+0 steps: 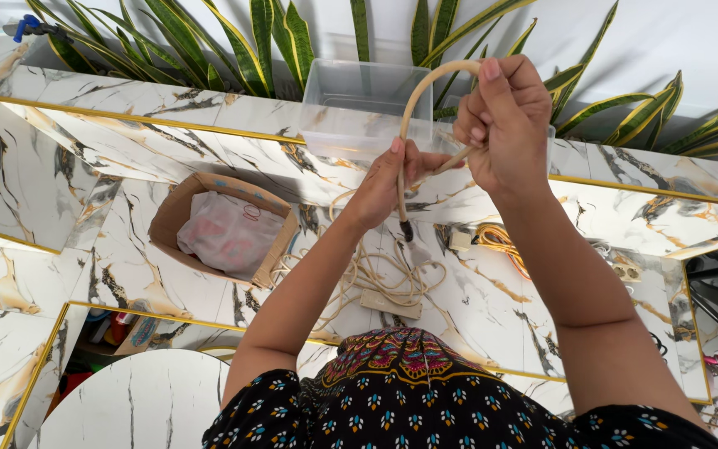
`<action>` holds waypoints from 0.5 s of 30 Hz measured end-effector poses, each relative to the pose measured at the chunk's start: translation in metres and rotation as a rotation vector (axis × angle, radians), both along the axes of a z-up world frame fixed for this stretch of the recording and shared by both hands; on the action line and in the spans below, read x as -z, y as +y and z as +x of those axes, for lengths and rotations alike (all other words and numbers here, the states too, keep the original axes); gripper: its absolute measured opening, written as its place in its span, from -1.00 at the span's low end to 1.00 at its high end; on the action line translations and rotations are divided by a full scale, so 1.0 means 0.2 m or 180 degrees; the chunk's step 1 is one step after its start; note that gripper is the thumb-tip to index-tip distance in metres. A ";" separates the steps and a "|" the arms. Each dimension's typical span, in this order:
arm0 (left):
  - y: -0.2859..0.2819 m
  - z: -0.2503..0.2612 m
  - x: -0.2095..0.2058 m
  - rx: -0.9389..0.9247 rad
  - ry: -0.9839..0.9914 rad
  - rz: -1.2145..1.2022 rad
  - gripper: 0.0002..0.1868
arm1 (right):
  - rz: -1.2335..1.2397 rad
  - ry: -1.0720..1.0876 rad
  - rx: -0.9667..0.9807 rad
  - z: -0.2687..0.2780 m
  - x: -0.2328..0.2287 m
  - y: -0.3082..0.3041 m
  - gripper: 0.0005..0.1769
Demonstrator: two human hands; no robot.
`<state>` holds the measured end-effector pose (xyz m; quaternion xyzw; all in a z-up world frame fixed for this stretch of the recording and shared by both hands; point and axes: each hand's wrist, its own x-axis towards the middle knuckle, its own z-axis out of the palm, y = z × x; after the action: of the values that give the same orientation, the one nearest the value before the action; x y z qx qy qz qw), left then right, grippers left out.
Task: The person untangles and coils a black power cord, then proceeds to untangle and coil a longer yellow extension cord on a marble countertop. The cords are handled one at a time and placed back on the surface after being organized.
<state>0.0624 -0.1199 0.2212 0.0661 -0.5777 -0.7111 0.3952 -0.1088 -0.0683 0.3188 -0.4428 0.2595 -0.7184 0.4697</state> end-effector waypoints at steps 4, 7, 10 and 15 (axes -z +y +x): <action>0.03 -0.06 0.05 -0.0278 -0.0057 0.0121 -0.44 | 0.0206 -0.0218 -0.0012 0.03 -0.01 -0.03 -0.81; 0.07 -0.11 0.08 -0.0082 -0.0204 0.0601 -0.47 | 0.0754 -0.0278 -0.0153 0.05 -0.03 -0.09 -0.68; 0.08 -0.12 0.14 0.0057 -0.0401 0.0664 -0.48 | 0.0531 0.0310 -0.0327 0.06 0.00 -0.14 -0.38; 0.04 -0.08 0.24 -0.0262 -0.0534 -0.0156 -0.51 | 0.0121 0.0823 0.0057 0.03 0.12 -0.23 -0.20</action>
<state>0.0465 -0.1122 0.1735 0.1394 -0.6228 -0.6719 0.3759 -0.1021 -0.1143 0.2949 -0.5204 0.3353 -0.6544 0.4341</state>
